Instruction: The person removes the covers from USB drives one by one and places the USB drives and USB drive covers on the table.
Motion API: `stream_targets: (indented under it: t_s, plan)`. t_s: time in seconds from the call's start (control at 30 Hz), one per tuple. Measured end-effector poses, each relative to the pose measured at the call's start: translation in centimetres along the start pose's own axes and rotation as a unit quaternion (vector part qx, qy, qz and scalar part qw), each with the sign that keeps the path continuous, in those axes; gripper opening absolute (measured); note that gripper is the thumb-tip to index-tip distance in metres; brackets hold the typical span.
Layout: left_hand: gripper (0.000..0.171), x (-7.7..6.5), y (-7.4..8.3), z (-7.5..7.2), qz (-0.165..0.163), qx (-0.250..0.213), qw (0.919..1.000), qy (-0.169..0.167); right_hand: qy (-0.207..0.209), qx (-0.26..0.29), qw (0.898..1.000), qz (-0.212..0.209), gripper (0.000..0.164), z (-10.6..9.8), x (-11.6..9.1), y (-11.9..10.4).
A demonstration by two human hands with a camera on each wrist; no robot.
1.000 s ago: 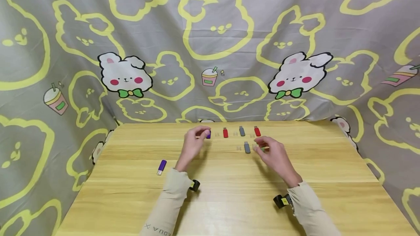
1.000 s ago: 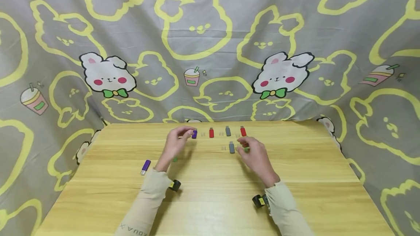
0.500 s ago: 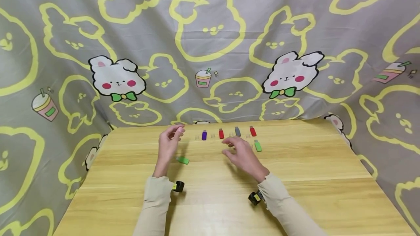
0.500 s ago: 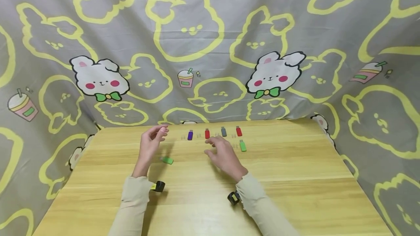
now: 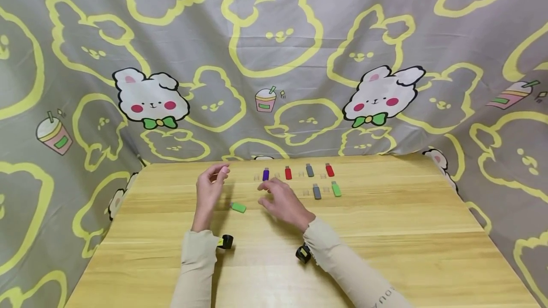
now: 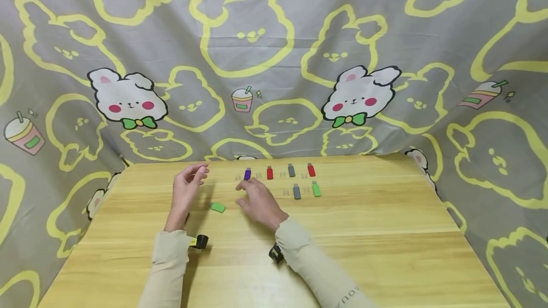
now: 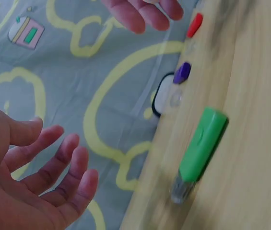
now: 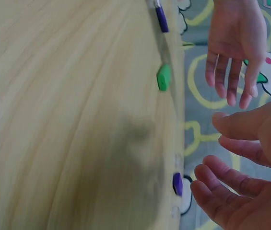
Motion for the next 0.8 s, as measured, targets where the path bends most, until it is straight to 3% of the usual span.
stream_targets:
  t_s: [0.13,0.47,0.8]
  plan:
    - [0.026,0.6,-1.2,-0.7,-0.004,0.015,0.9998,0.015,-0.018,-0.016,1.0,-0.001,0.031,1.4,1.0,-0.4]
    - [0.029,1.2,-2.4,-1.7,-0.024,0.04,0.9988,0.015,-0.06,-0.041,0.997,0.023,0.033,4.5,3.5,-1.3]
    - [0.03,1.2,-3.1,-1.6,-0.054,0.05,0.9973,0.003,-0.085,-0.082,0.993,0.017,0.031,6.7,4.9,-1.6]
Point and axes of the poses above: each hand's wrist, its own x-axis towards the middle knuckle, its own z-axis out of the palm, y = z × x, the point moved 6 cm from there along x, towards the middle knuckle, and after that the axes turned 14 degrees about -z, right-handed, at the moved point
